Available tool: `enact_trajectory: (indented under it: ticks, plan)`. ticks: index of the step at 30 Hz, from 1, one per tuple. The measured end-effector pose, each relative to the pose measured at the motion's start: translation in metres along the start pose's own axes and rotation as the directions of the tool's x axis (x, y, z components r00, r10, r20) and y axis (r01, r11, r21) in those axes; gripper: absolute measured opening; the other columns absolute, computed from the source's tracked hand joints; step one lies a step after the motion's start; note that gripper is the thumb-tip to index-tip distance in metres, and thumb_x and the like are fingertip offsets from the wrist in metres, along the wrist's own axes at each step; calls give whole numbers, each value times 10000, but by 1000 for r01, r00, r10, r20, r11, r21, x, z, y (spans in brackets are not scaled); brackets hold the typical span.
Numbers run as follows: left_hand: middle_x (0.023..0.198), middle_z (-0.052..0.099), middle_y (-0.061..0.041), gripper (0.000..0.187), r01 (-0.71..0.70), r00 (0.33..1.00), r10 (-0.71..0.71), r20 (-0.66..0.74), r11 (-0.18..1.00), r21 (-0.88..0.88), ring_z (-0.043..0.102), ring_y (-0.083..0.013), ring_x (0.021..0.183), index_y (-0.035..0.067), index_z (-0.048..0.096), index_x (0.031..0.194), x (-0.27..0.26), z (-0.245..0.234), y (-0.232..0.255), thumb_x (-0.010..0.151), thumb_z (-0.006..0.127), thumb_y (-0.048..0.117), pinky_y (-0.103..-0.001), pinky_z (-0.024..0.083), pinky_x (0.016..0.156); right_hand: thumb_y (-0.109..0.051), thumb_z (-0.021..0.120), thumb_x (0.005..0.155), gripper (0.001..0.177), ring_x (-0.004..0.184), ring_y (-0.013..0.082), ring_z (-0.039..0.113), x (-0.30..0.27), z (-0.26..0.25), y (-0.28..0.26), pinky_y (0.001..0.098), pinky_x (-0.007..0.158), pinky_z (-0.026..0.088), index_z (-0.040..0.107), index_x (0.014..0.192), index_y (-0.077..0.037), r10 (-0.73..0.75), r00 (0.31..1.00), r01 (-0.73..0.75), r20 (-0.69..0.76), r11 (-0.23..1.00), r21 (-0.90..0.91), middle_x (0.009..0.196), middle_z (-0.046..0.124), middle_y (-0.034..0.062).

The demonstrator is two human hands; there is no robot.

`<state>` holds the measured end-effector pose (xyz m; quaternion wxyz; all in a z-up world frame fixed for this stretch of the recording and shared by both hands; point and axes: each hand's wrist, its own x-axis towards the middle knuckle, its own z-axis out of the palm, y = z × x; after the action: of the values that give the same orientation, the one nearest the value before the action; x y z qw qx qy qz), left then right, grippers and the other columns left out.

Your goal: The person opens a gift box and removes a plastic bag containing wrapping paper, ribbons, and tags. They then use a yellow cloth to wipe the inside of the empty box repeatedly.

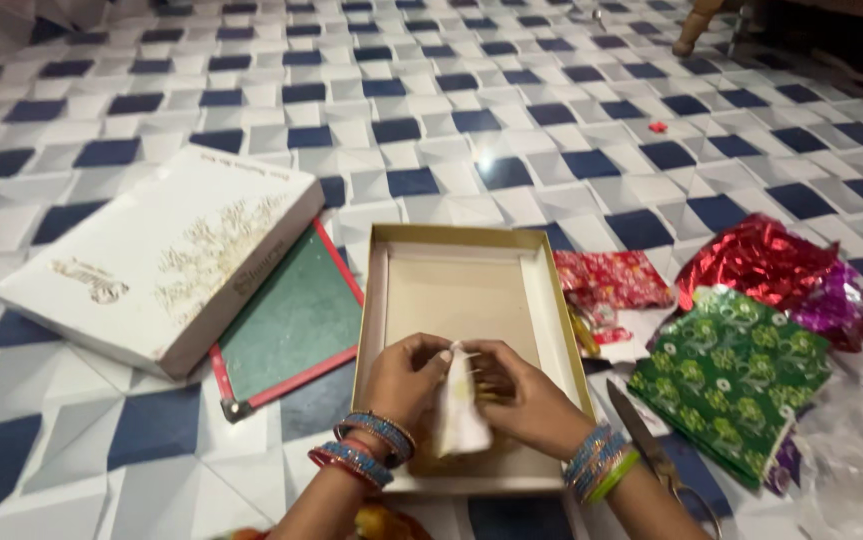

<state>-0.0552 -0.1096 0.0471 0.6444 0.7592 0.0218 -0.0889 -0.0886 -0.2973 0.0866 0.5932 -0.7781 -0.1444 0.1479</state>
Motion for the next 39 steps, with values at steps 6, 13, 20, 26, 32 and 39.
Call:
enact_trajectory:
  ticks: [6, 13, 20, 26, 32, 39]
  plan:
    - [1028, 782, -136, 352, -76, 997, 72, -23, 962, -261, 759, -197, 971, 22, 658, 1199, -3, 27, -50, 855, 592, -21, -294, 601, 849, -74, 704, 795, 539, 831, 201, 722, -11, 32, 3, 346, 785, 605, 653, 1319, -187, 124, 983, -157, -133, 950, -271, 943, 754, 72]
    - [1048, 754, -183, 329, 130, 991, -110, -72, 900, 416, 720, -285, 958, 62, 689, 1217, -11, -37, -59, 930, 581, 181, -379, 564, 844, 49, 684, 633, 616, 961, 369, 692, -19, 50, 14, 423, 725, 545, 642, 1231, -94, -202, 952, 304, 228, 690, -656, 1199, 658, 157]
    - [913, 756, -123, 334, 23, 986, -58, 156, 977, 213, 693, -190, 806, 11, 733, 1183, -4, -27, -114, 1005, 554, 229, -327, 548, 718, -52, 696, 798, 238, 883, 231, 777, -11, 52, 53, 333, 785, 611, 722, 1034, -74, -226, 971, 206, -77, 957, -202, 1008, 793, 91]
    - [858, 756, -96, 338, 61, 983, -114, 145, 942, 329, 713, -188, 758, 85, 708, 1209, -24, -30, -95, 918, 674, 254, -343, 570, 725, -166, 708, 912, 214, 740, 182, 719, -26, -42, 72, 301, 630, 564, 740, 1099, -68, 217, 889, -156, -403, 971, 179, 845, 753, 62]
    - [974, 747, -115, 268, -165, 983, 181, 23, 834, 526, 735, -270, 862, 120, 760, 1108, -51, -32, -43, 897, 704, 275, -383, 569, 800, -368, 757, 874, 367, 891, 296, 747, -88, -159, 66, 418, 807, 568, 760, 1173, -156, 211, 709, -645, -673, 581, -497, 1013, 784, 130]
    - [1074, 714, -184, 501, -300, 808, 578, -114, 570, 765, 668, -403, 958, 59, 655, 1219, -32, -78, -23, 766, 792, 221, -459, 531, 824, -276, 761, 797, 503, 1110, 332, 694, -65, -85, 20, 434, 934, 559, 642, 1277, -182, -21, 852, -429, -522, 544, -722, 1204, 714, 150]
